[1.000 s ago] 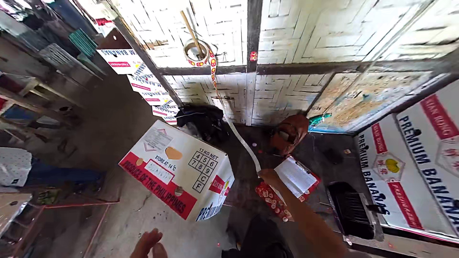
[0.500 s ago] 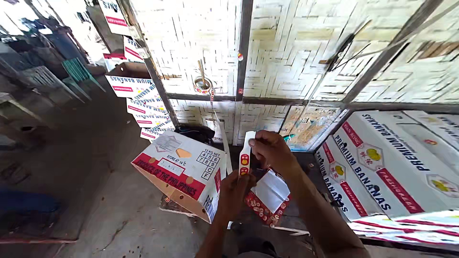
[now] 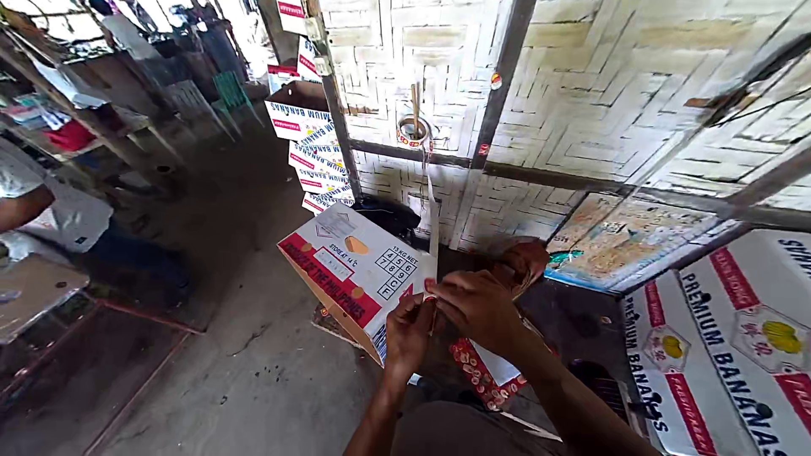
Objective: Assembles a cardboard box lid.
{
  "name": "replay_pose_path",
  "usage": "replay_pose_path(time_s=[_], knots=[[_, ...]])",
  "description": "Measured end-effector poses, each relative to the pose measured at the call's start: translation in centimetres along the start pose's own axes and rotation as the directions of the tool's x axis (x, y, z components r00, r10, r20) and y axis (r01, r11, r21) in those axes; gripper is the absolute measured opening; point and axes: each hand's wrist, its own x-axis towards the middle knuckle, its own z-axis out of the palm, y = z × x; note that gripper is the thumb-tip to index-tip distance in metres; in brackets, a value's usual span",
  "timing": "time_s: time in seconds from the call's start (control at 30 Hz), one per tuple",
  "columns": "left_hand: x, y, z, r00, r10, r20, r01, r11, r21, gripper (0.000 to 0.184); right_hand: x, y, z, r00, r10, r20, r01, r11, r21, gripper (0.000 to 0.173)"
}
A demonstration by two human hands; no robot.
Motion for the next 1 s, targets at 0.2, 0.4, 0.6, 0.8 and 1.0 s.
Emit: replay_pose_path(time_s=[0.2, 0.4, 0.6, 0.8, 1.0], knots=[[-1.9, -3.0, 0.8, 0.967, 0.254, 0.022, -0.202, 0.71, 0.674, 0.014, -2.3, 2.7, 1.3, 0.988, -0.025, 0.149, 0.003, 0.989, 0.146, 0.021], [-3.5, -4.2, -0.3, 0.999, 0.03, -0.031, 0.008, 0.581, 0.814, 0.018, 0.2, 7.1, 3.3, 0.976, 0.218, 0.012, -0.211, 0.927, 0.31, 0.018], [-3.0, -5.7, -1.8, 0.991, -0.099, -0.085, 0.123, 0.502, 0.856, 0.024, 4.9, 8.0, 9.5, 0.97, -0.124, -0.208, 0.142, 0.987, 0.071, 0.018], [-2.4, -6.4, -2.7, 0.984, 0.004, -0.176, 0.144, 0.55, 0.822, 0.023, 5.3, 7.6, 7.1, 0.9, -0.22, 0.375, 0.177, 0.973, 0.147, 0.029], [-1.5, -5.8, -2.5, 0.972, -0.103, -0.211, 0.193, 0.864, 0.466, 0.019, 0.3, 8.3, 6.4, 0.964, 0.077, 0.253, -0.192, 0.861, 0.471, 0.024]])
